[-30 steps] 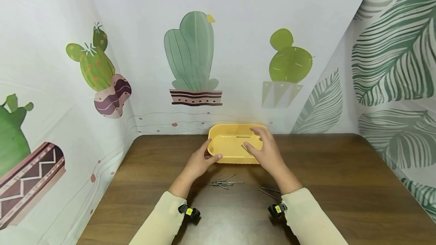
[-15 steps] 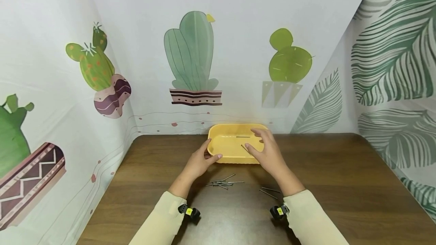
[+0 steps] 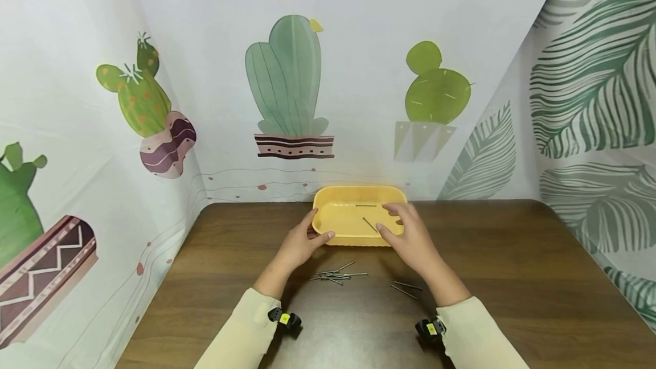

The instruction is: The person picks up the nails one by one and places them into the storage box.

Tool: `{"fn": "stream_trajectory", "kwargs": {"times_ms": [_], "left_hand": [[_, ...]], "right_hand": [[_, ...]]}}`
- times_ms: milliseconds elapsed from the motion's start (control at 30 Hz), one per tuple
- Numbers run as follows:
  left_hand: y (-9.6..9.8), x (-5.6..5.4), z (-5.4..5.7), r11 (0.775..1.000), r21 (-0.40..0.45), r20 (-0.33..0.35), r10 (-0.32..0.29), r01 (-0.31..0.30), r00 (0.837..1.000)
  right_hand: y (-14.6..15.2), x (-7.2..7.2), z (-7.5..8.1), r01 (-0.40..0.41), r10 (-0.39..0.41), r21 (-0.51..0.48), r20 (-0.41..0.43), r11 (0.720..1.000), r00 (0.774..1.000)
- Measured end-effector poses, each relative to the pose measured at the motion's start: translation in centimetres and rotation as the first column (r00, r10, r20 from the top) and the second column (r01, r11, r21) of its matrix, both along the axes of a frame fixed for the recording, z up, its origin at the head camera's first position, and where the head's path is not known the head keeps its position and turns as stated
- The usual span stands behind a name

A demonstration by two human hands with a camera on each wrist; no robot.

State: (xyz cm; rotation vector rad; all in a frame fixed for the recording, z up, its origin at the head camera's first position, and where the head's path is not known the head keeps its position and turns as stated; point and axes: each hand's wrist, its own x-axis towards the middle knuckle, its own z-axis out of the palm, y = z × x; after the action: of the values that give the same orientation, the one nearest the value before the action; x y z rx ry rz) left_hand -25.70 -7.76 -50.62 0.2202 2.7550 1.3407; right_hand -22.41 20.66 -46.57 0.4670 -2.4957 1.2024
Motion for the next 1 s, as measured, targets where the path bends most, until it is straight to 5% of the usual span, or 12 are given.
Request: {"fn": "stream_trajectory", "kwargs": {"times_ms": [600, 1000], "left_hand": [[0.1, -0.1, 0.1, 1.0, -0.011, 0.007, 0.008, -0.008, 1.0], [-0.1, 0.0, -0.3, 1.0, 0.003, 0.007, 0.001, -0.001, 1.0]], "right_hand": [[1.3, 2.1, -0.8, 0.003, -0.002, 0.127, -0.009, 0.992, 1.0], [3.1, 4.2, -1.2, -0.088, 0.06, 0.221, 0.13, 0.971, 0.99]]}}
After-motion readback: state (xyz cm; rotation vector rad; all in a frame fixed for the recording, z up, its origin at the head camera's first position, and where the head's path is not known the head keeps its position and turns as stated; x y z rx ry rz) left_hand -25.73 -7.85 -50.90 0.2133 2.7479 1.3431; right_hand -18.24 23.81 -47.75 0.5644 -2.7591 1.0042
